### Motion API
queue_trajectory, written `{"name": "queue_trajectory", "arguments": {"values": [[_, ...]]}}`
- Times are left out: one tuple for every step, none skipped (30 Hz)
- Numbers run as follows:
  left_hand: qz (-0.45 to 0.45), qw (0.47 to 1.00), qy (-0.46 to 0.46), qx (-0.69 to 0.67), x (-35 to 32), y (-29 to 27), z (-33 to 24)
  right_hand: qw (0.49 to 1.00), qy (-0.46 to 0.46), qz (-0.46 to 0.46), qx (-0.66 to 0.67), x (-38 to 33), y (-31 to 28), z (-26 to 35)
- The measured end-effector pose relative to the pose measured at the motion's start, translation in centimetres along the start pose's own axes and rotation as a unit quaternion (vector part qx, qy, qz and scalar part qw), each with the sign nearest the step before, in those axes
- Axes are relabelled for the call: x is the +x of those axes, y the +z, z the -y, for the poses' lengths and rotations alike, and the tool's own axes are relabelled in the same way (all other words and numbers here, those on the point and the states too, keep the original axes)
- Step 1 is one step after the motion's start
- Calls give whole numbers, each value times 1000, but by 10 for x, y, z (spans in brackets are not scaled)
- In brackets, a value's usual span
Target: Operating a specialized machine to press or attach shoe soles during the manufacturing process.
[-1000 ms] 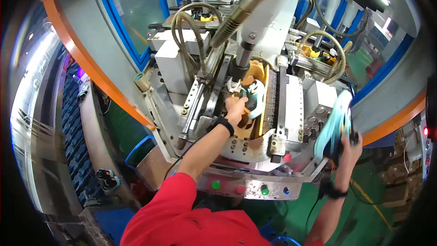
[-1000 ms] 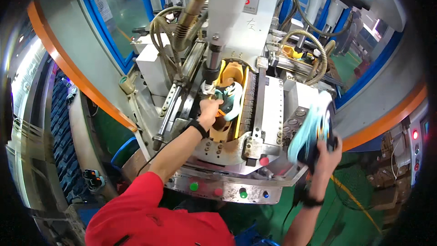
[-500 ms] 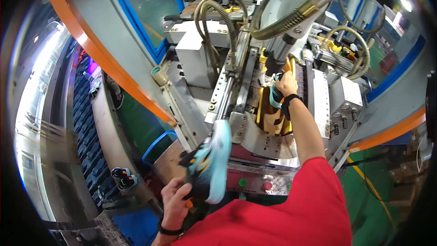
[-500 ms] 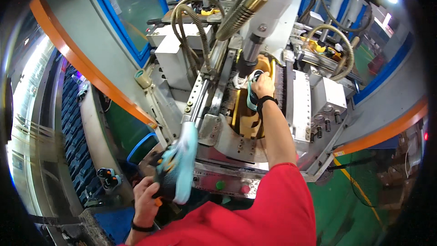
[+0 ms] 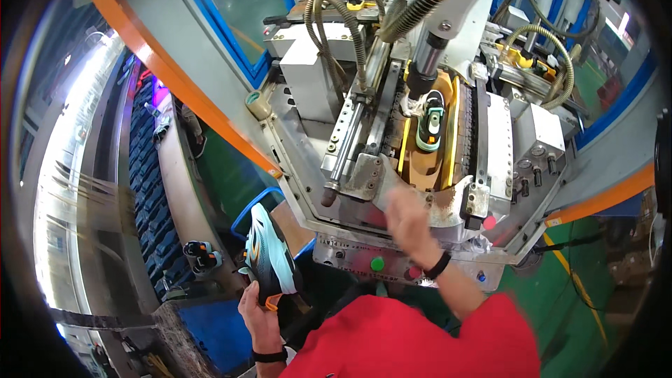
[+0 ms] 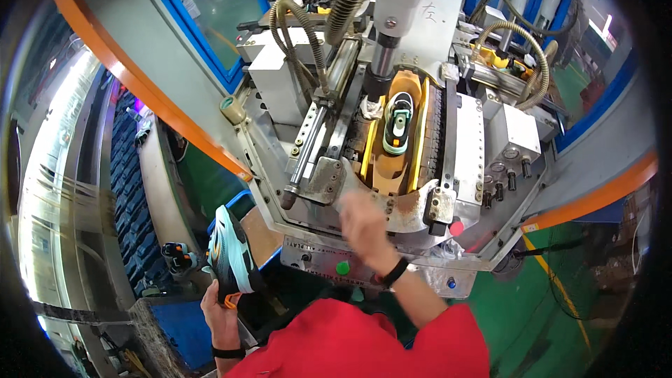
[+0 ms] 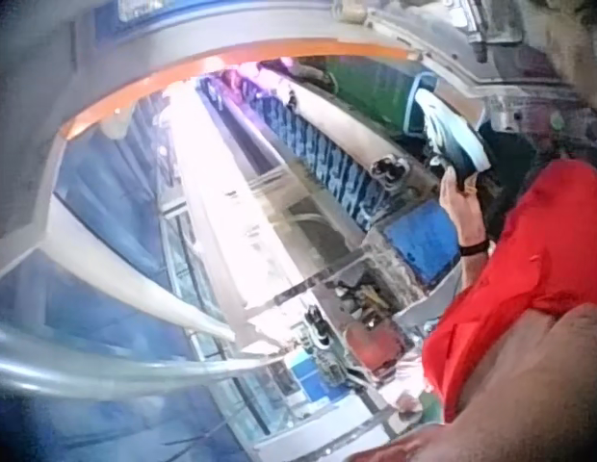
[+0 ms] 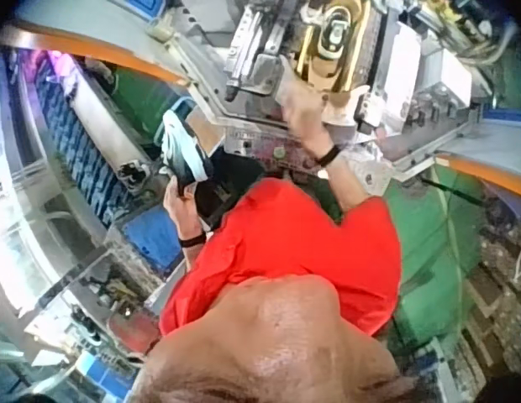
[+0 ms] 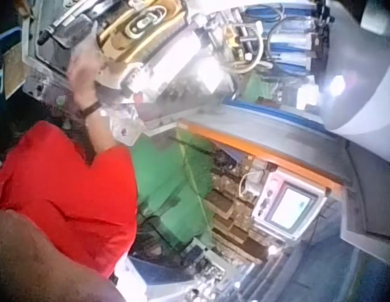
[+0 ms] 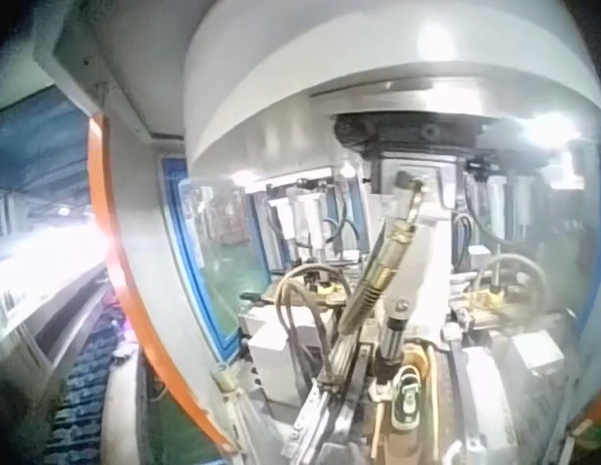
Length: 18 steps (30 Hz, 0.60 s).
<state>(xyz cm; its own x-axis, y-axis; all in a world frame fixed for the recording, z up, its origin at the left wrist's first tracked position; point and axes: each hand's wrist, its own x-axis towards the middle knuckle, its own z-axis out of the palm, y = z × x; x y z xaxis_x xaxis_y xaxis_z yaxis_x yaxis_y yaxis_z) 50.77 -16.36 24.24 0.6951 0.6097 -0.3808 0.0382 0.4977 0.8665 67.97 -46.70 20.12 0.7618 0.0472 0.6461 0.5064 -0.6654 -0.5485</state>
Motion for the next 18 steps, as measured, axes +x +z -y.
{"name": "queue_trajectory", "arguments": {"values": [[11,1000,-5,1,0,4,1,995,45,57,74,-36,15,5],[11,1000,-3,7,-3,10,0,990,59,86,99,-63,31,8],[15,1000,-4,2,-8,19,1,983,79,154,59,-90,49,4],[18,1000,-4,-2,-12,24,2,978,69,190,45,-121,70,-9],[28,1000,-4,2,-14,25,4,968,85,234,31,-147,89,-19],[28,1000,-1,6,-17,26,4,956,100,277,16,-165,103,-29],[31,999,-11,7,-20,26,6,956,100,276,18,-176,111,-39],[35,999,-21,7,-23,29,6,959,98,265,31,-182,118,-49],[22,1000,-18,14,-34,33,4,961,97,256,45,-186,116,-49],[20,1000,-18,14,-37,30,5,960,97,258,47,-189,116,-48],[30,999,-10,20,-40,26,6,956,118,262,61,-191,118,-46],[42,999,0,20,-40,24,6,952,135,266,72,-181,118,-44],[41,999,0,14,-39,21,7,969,110,209,79,-160,103,-34],[30,999,1,13,-38,18,8,973,95,163,131,-121,76,-17],[20,1000,1,13,-39,16,10,973,80,117,181,-73,42,0],[19,1000,-1,6,-41,14,11,978,54,34,197,-28,8,11],[21,1000,6,0,-43,14,11,984,-31,-76,157,21,-26,7],[30,999,13,-7,-43,17,11,972,-6,-167,164,56,-34,-39]]}}
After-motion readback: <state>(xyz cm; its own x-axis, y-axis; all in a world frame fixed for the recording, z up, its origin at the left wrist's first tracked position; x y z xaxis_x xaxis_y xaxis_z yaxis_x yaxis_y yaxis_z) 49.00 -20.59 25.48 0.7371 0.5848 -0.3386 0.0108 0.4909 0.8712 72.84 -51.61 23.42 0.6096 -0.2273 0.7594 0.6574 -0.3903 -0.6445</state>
